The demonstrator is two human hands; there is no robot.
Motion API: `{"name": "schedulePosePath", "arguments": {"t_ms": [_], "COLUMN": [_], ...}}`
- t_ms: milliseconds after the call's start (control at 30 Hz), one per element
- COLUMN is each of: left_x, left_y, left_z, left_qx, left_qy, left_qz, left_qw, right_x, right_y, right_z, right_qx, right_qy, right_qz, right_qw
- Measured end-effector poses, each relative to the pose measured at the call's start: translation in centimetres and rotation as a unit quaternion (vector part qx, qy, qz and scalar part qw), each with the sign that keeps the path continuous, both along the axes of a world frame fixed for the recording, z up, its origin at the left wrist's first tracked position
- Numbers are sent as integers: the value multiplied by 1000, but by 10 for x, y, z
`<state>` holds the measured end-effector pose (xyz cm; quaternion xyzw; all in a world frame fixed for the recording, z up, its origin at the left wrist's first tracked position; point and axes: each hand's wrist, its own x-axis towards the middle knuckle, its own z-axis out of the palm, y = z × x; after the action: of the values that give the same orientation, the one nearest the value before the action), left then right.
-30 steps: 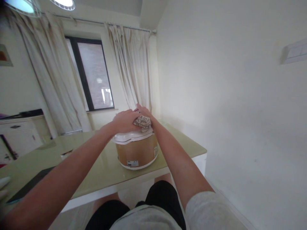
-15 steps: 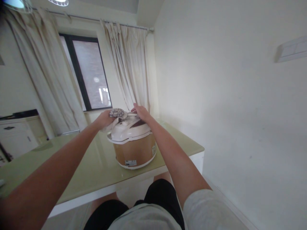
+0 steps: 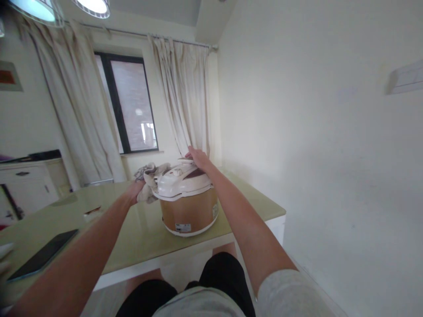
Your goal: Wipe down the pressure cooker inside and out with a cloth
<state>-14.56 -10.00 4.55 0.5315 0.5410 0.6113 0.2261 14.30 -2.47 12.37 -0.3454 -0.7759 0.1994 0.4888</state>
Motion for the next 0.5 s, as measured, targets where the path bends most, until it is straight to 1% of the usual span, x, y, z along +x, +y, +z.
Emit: {"name": "schedulePosePath", "arguments": {"t_ms": [67,133,200,267,300,367,433,467,500], "left_x": [6,11,14,17,18,25,38,47,58], "left_y": [-4,-7,-11,-19,-23,-35,-50,-57,-66], "left_z": [-14,-23,-33,-49,-61,-90,-121,-134,-145], "left_qx": [-5,3,33,72,87,101,109,137,182], "left_qy": [-33,-58,-62,-42,-30,-8,24,47,69], "left_qz": [-4,3,17,29,38,64,115,141,172], "left_qw": [999,998,997,996,995,993,987,979,966], "right_x": [0,0,0,1,1,0,0,-1,-1], "right_y": [0,0,-1,-1,-2,-2,-3,-4,-6], "right_z": [0,0,-1,-1,-1,0,2,3,3], "right_qx": [-3,-2,-2,-1,-1,-2,-4,-4,-2], "right_qy": [3,6,7,5,3,-3,-11,-14,-18], "right_qz": [-2,-4,-7,-10,-12,-17,-23,-26,-28], "right_qw": [1000,1000,1000,1000,1000,1000,1000,1000,999]}}
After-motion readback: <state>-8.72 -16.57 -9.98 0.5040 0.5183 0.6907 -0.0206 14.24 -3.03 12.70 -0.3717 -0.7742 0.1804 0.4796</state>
